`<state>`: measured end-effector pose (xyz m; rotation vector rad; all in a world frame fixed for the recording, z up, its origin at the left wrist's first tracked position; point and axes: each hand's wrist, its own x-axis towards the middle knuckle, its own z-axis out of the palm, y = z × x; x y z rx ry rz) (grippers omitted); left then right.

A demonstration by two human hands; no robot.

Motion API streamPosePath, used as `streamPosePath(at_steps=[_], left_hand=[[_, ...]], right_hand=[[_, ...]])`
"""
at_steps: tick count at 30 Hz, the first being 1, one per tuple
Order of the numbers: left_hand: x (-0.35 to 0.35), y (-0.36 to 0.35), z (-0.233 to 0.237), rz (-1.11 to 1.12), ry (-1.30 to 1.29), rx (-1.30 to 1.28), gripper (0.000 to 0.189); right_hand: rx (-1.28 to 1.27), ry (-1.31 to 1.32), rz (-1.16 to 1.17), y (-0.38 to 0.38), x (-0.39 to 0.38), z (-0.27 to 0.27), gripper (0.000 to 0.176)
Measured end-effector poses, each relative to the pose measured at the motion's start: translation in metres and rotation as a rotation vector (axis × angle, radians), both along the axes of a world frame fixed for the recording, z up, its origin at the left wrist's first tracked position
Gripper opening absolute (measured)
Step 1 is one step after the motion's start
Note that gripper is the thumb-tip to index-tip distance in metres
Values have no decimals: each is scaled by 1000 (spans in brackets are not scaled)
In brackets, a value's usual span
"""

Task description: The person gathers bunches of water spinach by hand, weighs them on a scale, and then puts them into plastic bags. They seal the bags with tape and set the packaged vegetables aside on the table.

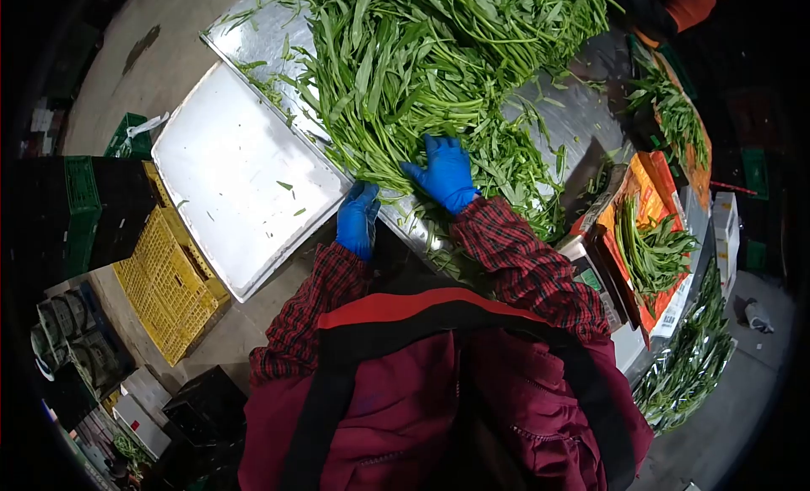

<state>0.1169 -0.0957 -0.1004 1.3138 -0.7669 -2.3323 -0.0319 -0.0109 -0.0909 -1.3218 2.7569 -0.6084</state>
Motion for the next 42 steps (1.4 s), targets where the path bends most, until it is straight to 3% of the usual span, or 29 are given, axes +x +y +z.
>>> streamPosePath(at_steps=[1, 4, 7, 11, 14, 15, 18, 20, 23, 26, 28, 29, 32, 33, 35, 36, 37, 38, 40, 41, 42], left_hand=[[-1, -2, 0, -13, -6, 20, 43], [-2, -7, 5, -141, 48, -9, 43], [-2, -15, -1, -193, 135, 33, 43], [0, -8, 15, -172, 55, -3, 43], [7, -6, 0, -69, 57, -38, 46], [10, -6, 4, -29, 53, -59, 47], [17, -8, 8, -17, 33, -84, 45], [17, -8, 10, -54, 23, -83, 43], [3, -8, 33, -193, 135, -89, 43], [-26, -6, 58, -503, 358, -376, 50], [-47, 2, 83, -625, 280, -480, 55], [-59, 4, 104, -729, 416, -524, 74], [-86, 24, 101, -936, 594, -736, 77], [-95, 32, 81, -953, 608, -671, 74], [-109, 47, 13, -959, 590, -584, 61], [-112, 53, 3, -1078, 488, -739, 55], [-115, 60, -6, -1192, 385, -897, 49], [-122, 66, -19, -1164, 424, -708, 40], [-128, 75, 8, -1187, 389, -616, 35], [-131, 68, -8, -1122, 305, -456, 38], [-133, 69, 4, -1149, 327, -461, 41]], right_hand=[[89, 26, 7, -6, 6, 0, 72], [290, 11, 49, -21, 25, 8, 84], [344, 22, 104, -33, 33, 9, 86], [358, 126, 120, -43, 37, -6, 81], [299, 77, 153, -46, 24, -20, 60], [264, -21, 138, -45, 20, -9, 52], [204, -569, 189, -41, -9, 2, 58], [-198, -810, 296, -31, -24, -3, 55], [-356, -1154, 249, -9, -36, 53, 52], [-587, -1323, 92, 20, -45, 82, 48], [-661, -1326, 0, 44, -40, 103, 50], [-667, -1353, -60, 58, -33, 116, 51], [-758, -1319, -46, 95, -7, 111, 57], [-697, -1110, 43, 104, -4, 92, 62], [-149, -764, 253, 128, -21, 89, 66], [-436, -868, 109, 145, -25, 38, 60], [-407, -1013, 63, 153, -30, 33, 58], [-380, -1161, 19, 161, -31, 30, 55], [-504, -1139, -78, 164, -26, 23, 49], [-542, -1152, -101, 162, -33, 18, 49], [-534, -1303, -323, 160, -34, 22, 45]])
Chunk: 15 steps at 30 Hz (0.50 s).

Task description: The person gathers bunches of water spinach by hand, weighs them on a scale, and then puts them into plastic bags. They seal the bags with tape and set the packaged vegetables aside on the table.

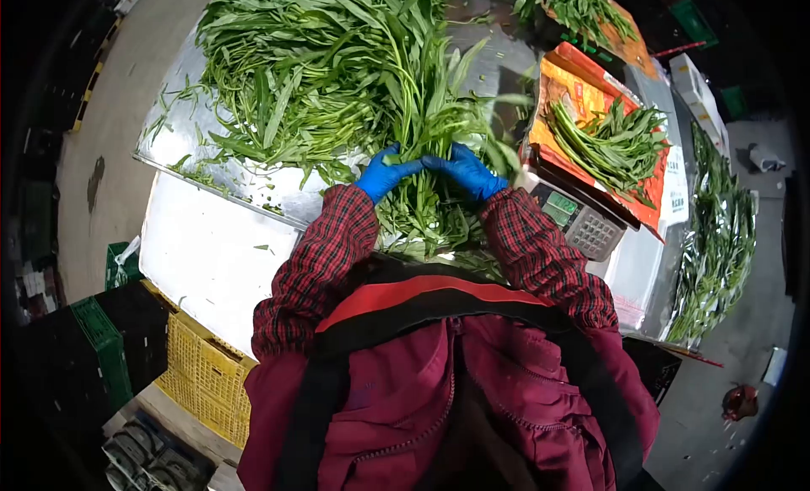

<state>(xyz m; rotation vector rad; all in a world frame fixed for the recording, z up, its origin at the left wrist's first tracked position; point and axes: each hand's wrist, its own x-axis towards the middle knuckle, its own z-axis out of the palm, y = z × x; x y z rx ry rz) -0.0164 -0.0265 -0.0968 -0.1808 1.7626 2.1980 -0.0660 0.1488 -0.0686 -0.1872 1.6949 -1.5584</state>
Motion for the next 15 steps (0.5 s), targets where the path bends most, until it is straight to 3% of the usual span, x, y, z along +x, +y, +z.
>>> streamPosePath(at_steps=[2, 6, 9, 10, 11, 12, 13, 15], left_hand=[[-3, -1, 41, -33, -49, -25, 45], [-2, -1, 71, -75, -64, 73, 45], [4, 5, 68, -33, -113, 76, 38], [1, 4, 55, -31, -179, 23, 37], [0, 3, 43, -30, -244, -29, 37], [3, 7, 48, 26, -120, -1, 36], [4, 10, 56, 32, -10, 4, 40], [1, 16, 57, 77, 211, -50, 45]], right_hand=[[-196, 107, -130, -6, 1, 8, 44], [18, 217, -6, -9, -10, 28, 40], [-183, 366, -76, -21, -10, 7, 41], [-136, 397, -34, -22, -8, 18, 41], [-146, 193, -28, -20, -9, 21, 42], [-156, -8, -20, -18, -11, 23, 42], [-159, -5, -22, -16, -10, 35, 42], [-489, -37, -191, -10, -6, 56, 40]])
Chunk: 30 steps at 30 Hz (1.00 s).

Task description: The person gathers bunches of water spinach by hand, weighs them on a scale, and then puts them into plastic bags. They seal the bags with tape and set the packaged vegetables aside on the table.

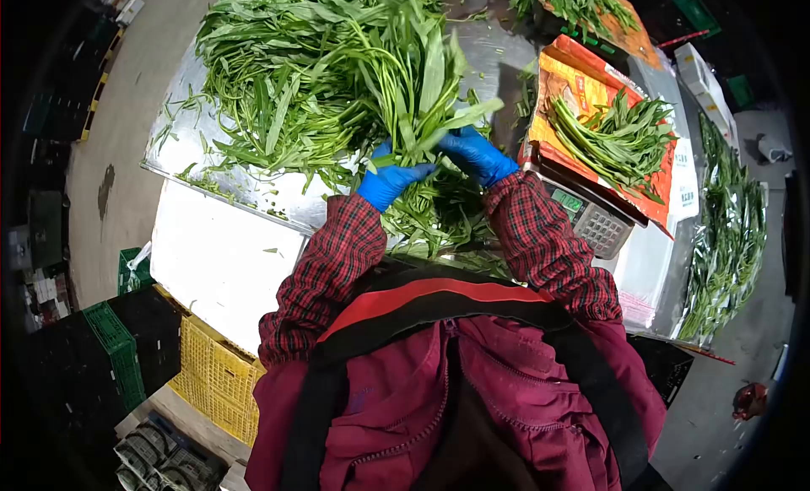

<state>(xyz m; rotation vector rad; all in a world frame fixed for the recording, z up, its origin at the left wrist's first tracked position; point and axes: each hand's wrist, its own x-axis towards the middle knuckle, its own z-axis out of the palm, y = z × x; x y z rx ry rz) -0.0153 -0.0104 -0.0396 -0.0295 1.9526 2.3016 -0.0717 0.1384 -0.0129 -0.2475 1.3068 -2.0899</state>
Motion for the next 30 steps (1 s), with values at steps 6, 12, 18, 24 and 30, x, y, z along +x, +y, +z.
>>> streamPosePath(at_steps=[6, 12, 18, 24, 30], left_hand=[[13, 4, -90, -46, -71, 453, 62], [-4, -10, -25, 46, -184, -108, 48], [-11, -21, 4, -10, -340, 187, 60], [-9, 6, -4, 6, -389, 259, 57], [-9, -13, 2, 13, -406, 303, 40]], right_hand=[[90, -140, 74, -4, 17, -10, 44], [-6, -118, -129, -33, -1, -21, 36], [27, -159, -76, -36, -28, -9, 32], [102, -34, -151, -33, -23, -4, 34], [329, 166, 163, 9, -41, 7, 54]])
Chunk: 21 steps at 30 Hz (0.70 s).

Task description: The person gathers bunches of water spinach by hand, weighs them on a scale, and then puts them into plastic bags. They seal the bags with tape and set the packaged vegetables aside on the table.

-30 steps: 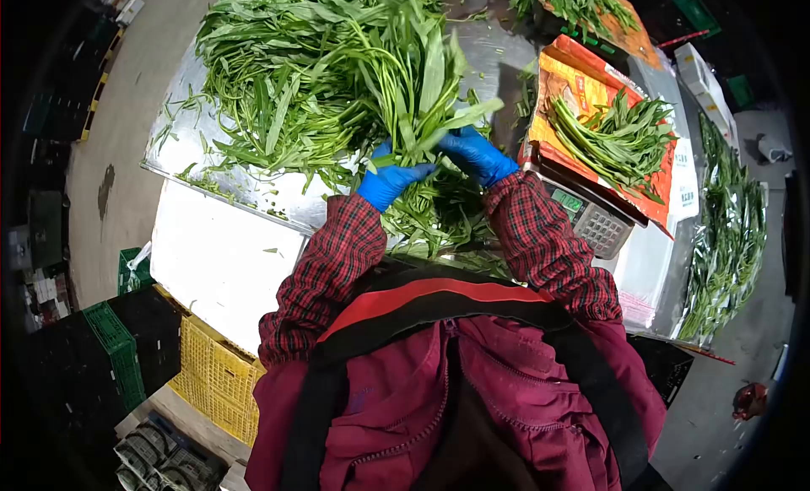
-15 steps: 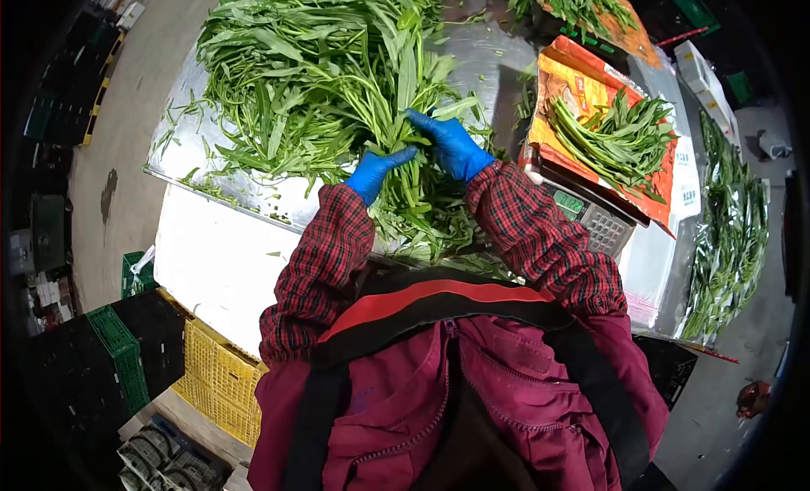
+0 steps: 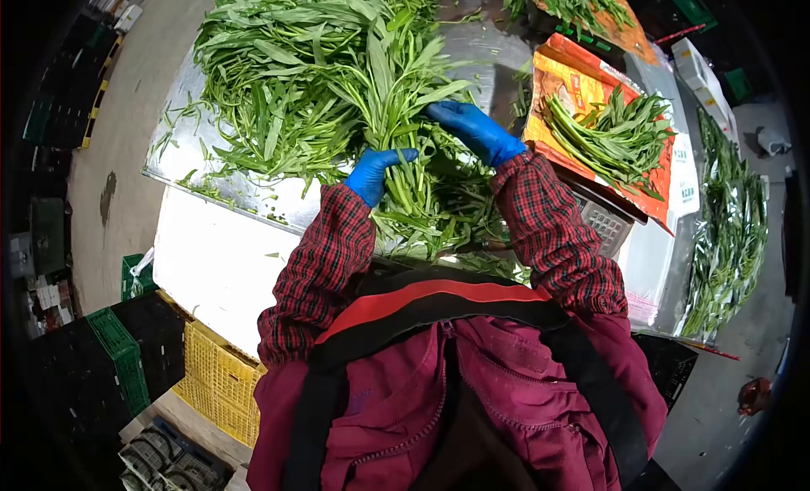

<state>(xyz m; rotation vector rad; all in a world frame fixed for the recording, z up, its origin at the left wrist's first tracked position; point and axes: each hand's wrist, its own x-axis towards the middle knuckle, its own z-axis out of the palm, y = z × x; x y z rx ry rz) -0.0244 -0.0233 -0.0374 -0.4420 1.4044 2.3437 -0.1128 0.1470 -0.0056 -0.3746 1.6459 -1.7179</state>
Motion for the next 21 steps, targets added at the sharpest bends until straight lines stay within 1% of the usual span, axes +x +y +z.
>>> streamPosePath(at_steps=[2, 3, 5, 6, 8, 9, 11, 12, 13, 14, 15, 17, 18, 20, 21], left_hand=[[2, -6, 10, -74, -58, 3, 42], [3, -4, 13, -115, -14, 37, 45], [6, 13, 42, -209, 113, -59, 46], [3, 16, 36, -350, 87, -128, 49], [2, 19, 26, -458, 119, -118, 53], [0, 20, 31, -451, 173, -241, 53], [-5, 7, 25, -552, 64, -336, 59], [-5, 3, 29, -537, 111, -358, 57], [-2, -5, 27, -449, 104, -353, 53], [1, -15, 23, -363, 98, -346, 50], [4, -22, 11, -157, 125, -227, 42], [13, -30, 10, 174, 384, -363, 51], [20, -29, 9, 287, 477, -441, 51], [35, -17, 23, 246, 683, -814, 56], [39, -5, 33, 187, 812, -1018, 62]], right_hand=[[-128, -19, 168, 15, 5, -8, 58], [-191, -129, 223, 18, 9, -10, 57], [-387, -412, 31, 18, 17, -19, 59], [-636, -531, 72, 10, 20, -14, 55], [-606, -663, 19, 1, 14, -22, 49], [-571, -662, -110, -5, 16, -20, 42], [-440, -2, -192, -7, 11, -51, 32], [-483, -493, -265, -6, 13, -21, 29], [-498, -562, -286, -5, 15, -2, 29], [-562, -600, -390, -2, 15, 6, 28], [-577, -598, -366, 6, 11, 12, 28], [-563, -575, -579, 9, 2, 4, 19], [-666, -663, -444, 16, -9, -14, 22], [-606, -621, -501, 16, -10, -8, 24], [-612, -578, -514, 13, -10, -7, 24]])
